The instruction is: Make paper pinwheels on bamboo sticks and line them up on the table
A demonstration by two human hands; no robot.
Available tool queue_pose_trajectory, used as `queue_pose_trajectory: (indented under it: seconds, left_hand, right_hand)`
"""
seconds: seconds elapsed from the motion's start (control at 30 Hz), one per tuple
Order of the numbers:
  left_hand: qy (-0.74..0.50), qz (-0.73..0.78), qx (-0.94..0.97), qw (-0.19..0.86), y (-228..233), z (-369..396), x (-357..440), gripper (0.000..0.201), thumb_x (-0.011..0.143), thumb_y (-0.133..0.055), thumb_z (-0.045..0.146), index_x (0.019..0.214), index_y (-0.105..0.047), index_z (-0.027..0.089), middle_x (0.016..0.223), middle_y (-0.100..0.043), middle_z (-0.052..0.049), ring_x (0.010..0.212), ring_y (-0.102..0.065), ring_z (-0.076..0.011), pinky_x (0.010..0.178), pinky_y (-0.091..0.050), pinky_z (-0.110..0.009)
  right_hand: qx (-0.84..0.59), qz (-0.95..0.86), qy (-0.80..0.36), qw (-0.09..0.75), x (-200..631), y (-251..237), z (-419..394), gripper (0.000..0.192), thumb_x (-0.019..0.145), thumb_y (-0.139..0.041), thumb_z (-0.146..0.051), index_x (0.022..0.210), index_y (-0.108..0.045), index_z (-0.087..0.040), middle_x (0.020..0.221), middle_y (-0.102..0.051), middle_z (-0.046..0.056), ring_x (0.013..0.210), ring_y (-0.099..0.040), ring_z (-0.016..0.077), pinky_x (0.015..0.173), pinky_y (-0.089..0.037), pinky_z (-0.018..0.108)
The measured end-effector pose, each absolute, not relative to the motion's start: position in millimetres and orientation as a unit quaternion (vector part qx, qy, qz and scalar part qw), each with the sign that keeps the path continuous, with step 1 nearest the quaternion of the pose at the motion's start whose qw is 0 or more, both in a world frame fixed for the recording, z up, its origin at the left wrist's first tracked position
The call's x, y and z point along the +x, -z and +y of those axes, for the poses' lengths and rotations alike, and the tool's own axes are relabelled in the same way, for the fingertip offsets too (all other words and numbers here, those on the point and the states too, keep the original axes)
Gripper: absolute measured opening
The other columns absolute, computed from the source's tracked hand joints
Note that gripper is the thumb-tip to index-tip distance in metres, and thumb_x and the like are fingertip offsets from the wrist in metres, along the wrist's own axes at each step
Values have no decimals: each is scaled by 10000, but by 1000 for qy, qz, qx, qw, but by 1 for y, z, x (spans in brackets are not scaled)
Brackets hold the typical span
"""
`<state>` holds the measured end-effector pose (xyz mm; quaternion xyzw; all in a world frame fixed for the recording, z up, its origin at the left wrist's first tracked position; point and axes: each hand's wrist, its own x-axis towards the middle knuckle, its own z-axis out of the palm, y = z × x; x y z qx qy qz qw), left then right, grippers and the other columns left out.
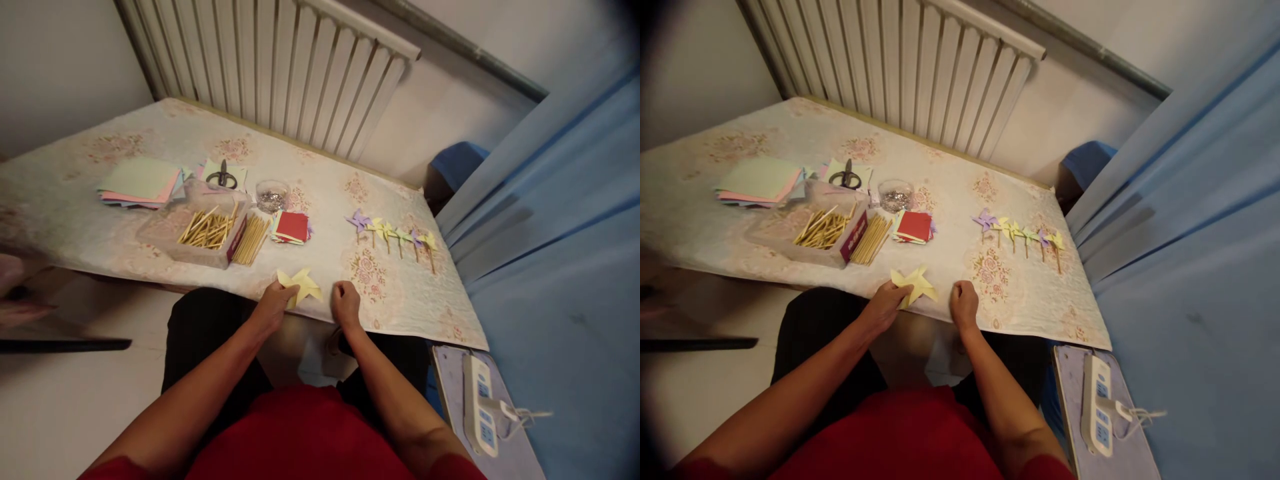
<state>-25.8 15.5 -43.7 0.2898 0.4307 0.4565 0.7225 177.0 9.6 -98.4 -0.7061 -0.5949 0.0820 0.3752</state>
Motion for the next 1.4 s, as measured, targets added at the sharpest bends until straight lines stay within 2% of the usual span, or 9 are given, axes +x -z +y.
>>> queue_pose_trajectory:
  seconds: [0.07,0.2,0.43,0.73,0.87,1.03,1.17,1.23,1.4]
  left_hand:
    - [-458,417,291,729,45,27,-25,321,629,-713,273,916,-673,135,749,-711,-22,645,-620,-158,623,-466,-261]
    - [-454,392,293,744,43,51,-18,309,645,-712,276,919,-668,140,730,-709,-14,613,-620,-153,610,-462,-259]
    - [-433,333,336,768,45,97,-5,301,638,-724,301,871,-660,121,712,-700,-15,610,-608,-148,618,-449,-254]
    - [-417,356,324,771,73,128,-1,275,581,-705,256,819,-662,125,705,-691,-22,645,-599,-159,621,-436,-259]
    - [-415,348,328,774,77,137,-3,287,578,-689,250,831,-653,119,718,-684,-29,631,-587,-153,611,-425,-255]
    - [-405,339,324,785,72,143,-10,279,579,-664,230,833,-638,117,703,-664,-32,638,-591,-160,607,-426,-253]
    - [-397,342,325,787,68,140,-12,233,582,-638,208,796,-636,117,688,-652,-38,635,-594,-165,598,-427,-256]
    - [-399,343,324,786,67,139,-12,220,579,-633,193,787,-637,118,704,-654,-40,626,-589,-158,593,-423,-253]
    - [-388,351,337,783,67,139,-12,203,585,-610,173,780,-635,120,716,-660,-47,613,-584,-152,578,-409,-249]
  right_hand:
    - [-665,-663,-17,343,176,107,10,196,867,-433,-188,826,-624,-176,836,-612,68,811,-542,187,762,-428,300]
    - [-638,-703,43,311,172,116,8,178,880,-440,-140,821,-599,-192,820,-583,60,825,-539,191,766,-439,297]
    - [-627,-712,66,309,170,124,10,175,884,-435,-123,914,-593,-194,898,-598,86,886,-567,215,808,-489,346]
    - [-629,-706,62,318,170,128,12,202,855,-471,-136,945,-621,-237,954,-636,111,927,-623,256,817,-535,412]
    - [-637,-688,32,347,167,122,12,189,843,-480,-151,903,-629,-250,920,-653,91,896,-639,246,796,-531,394]
    - [-687,-620,-53,375,164,112,20,157,865,-476,-253,807,-621,-240,765,-642,47,714,-612,221,690,-501,357]
    - [-726,-530,-120,421,163,96,52,188,829,-508,-327,750,-635,-213,722,-655,38,692,-603,211,667,-488,333]
    - [-731,-489,-139,454,161,81,75,205,796,-528,-357,692,-618,-204,635,-622,19,594,-566,190,593,-469,314]
    - [-669,-481,-204,529,142,33,129,190,751,-572,-354,803,-630,-181,633,-609,-6,476,-490,128,461,-401,254]
